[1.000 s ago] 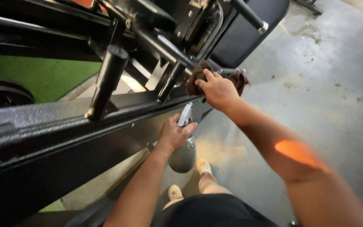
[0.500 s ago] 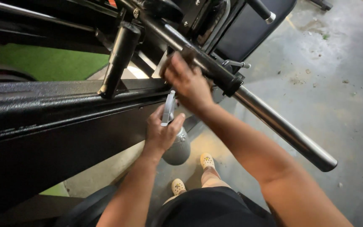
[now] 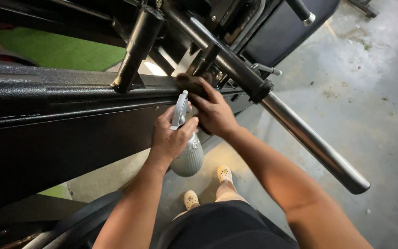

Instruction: Cleaning and wiping down various gym exercise machines with a spray bottle and cloth.

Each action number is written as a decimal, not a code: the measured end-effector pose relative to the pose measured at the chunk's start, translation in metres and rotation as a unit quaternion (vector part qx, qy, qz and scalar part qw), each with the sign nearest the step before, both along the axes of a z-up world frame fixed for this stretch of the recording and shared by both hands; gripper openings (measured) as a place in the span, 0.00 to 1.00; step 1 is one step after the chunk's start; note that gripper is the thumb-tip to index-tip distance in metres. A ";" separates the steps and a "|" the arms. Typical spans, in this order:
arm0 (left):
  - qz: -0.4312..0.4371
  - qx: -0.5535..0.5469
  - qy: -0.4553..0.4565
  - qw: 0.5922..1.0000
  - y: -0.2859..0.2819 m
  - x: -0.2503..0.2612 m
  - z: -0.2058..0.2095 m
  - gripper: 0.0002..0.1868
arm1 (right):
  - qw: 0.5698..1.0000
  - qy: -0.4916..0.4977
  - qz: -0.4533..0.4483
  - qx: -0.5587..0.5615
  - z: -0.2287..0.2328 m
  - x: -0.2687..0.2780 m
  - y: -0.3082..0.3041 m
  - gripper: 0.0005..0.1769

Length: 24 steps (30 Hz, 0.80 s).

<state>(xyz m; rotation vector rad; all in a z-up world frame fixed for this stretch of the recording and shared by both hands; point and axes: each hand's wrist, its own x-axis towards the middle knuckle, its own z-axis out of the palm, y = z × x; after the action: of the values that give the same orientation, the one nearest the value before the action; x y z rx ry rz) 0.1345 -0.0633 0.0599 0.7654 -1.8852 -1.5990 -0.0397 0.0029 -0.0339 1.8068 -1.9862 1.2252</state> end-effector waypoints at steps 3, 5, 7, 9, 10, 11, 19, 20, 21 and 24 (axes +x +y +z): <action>0.011 0.012 -0.018 1.000 0.001 0.002 0.009 0.23 | 0.971 -0.226 0.066 -0.043 -0.045 -0.040 0.028 0.31; 0.014 0.008 -0.021 1.000 -0.003 -0.002 0.005 0.23 | 0.925 -0.363 0.077 -0.080 -0.040 -0.060 0.030 0.32; 0.018 0.005 -0.026 0.999 -0.004 -0.006 0.002 0.24 | 0.858 -0.494 0.085 -0.111 -0.010 -0.068 0.025 0.34; 0.014 0.009 0.002 1.000 -0.003 -0.010 0.002 0.24 | 0.742 -0.629 0.131 -0.193 0.045 -0.065 0.011 0.34; 0.018 0.008 0.003 1.000 -0.004 -0.013 0.004 0.24 | 0.742 -0.628 0.135 -0.191 0.048 -0.068 -0.007 0.34; 0.021 -0.002 0.007 1.000 -0.004 -0.014 0.005 0.24 | 0.735 -0.631 0.153 -0.198 0.049 -0.070 -0.024 0.33; 0.047 -0.021 0.005 0.999 -0.008 -0.023 -0.008 0.23 | 0.864 -0.500 -0.007 -0.055 -0.039 -0.028 -0.036 0.25; 0.048 -0.016 0.007 0.999 -0.007 -0.023 -0.007 0.23 | 0.927 -0.371 -0.045 -0.013 -0.031 -0.025 -0.021 0.29; 0.046 -0.014 0.011 0.999 -0.008 -0.024 -0.006 0.23 | 0.969 -0.232 -0.083 0.026 -0.022 -0.024 -0.008 0.33; 0.048 0.020 0.005 0.999 -0.015 -0.025 -0.006 0.22 | 0.960 -0.259 -0.048 0.097 0.010 -0.031 0.019 0.42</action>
<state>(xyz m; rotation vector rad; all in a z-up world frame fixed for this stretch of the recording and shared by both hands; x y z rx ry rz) 0.1094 -0.0781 0.0536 0.8503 -1.7874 -1.5825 -0.0702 0.0214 -0.0234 1.5512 -2.5151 1.6539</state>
